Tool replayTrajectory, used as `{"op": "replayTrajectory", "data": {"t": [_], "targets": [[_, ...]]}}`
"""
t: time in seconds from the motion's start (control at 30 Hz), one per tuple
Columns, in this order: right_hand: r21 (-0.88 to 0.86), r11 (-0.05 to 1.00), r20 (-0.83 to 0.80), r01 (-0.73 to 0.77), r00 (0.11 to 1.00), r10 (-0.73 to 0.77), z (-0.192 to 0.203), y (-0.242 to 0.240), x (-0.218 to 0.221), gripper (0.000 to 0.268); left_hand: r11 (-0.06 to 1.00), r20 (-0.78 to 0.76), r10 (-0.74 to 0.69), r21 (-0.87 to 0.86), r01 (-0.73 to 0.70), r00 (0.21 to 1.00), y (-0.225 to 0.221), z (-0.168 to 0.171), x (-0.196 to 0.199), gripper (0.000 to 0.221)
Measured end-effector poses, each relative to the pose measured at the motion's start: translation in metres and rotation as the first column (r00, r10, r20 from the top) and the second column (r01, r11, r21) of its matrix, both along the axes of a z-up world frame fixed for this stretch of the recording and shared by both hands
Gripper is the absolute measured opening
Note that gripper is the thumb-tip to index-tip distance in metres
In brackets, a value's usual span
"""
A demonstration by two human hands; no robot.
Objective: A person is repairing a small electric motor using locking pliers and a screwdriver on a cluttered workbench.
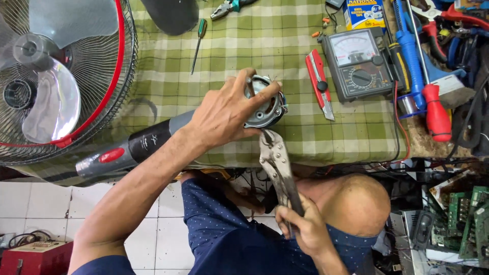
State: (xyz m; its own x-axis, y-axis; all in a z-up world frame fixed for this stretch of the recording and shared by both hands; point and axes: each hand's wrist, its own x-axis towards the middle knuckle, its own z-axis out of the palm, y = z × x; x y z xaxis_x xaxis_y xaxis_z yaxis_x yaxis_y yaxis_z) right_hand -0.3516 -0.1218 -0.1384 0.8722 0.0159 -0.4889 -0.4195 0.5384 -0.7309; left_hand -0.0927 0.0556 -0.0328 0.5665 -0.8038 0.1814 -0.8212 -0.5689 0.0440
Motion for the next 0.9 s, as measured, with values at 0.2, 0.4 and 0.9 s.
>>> {"op": "replayTrajectory", "data": {"t": [0.2,0.4,0.9], "targets": [[-0.053,0.994,0.018,0.092,0.996,-0.092,-0.032,-0.010,-0.020,0.016,0.998,0.054,-0.055,0.044,0.053,0.997,0.001,0.011,-0.008,0.105],[-0.001,0.999,0.186,0.046,0.982,-0.045,-0.014,-0.025,-0.013,0.027,0.999,-0.009,-0.040,0.031,0.040,0.999,0.006,0.013,0.016,0.121],[0.148,0.950,0.444,-0.275,0.877,0.184,0.045,-0.019,0.024,0.021,1.000,-0.054,0.025,-0.014,-0.026,0.998,0.004,-0.003,0.012,0.107]]}}
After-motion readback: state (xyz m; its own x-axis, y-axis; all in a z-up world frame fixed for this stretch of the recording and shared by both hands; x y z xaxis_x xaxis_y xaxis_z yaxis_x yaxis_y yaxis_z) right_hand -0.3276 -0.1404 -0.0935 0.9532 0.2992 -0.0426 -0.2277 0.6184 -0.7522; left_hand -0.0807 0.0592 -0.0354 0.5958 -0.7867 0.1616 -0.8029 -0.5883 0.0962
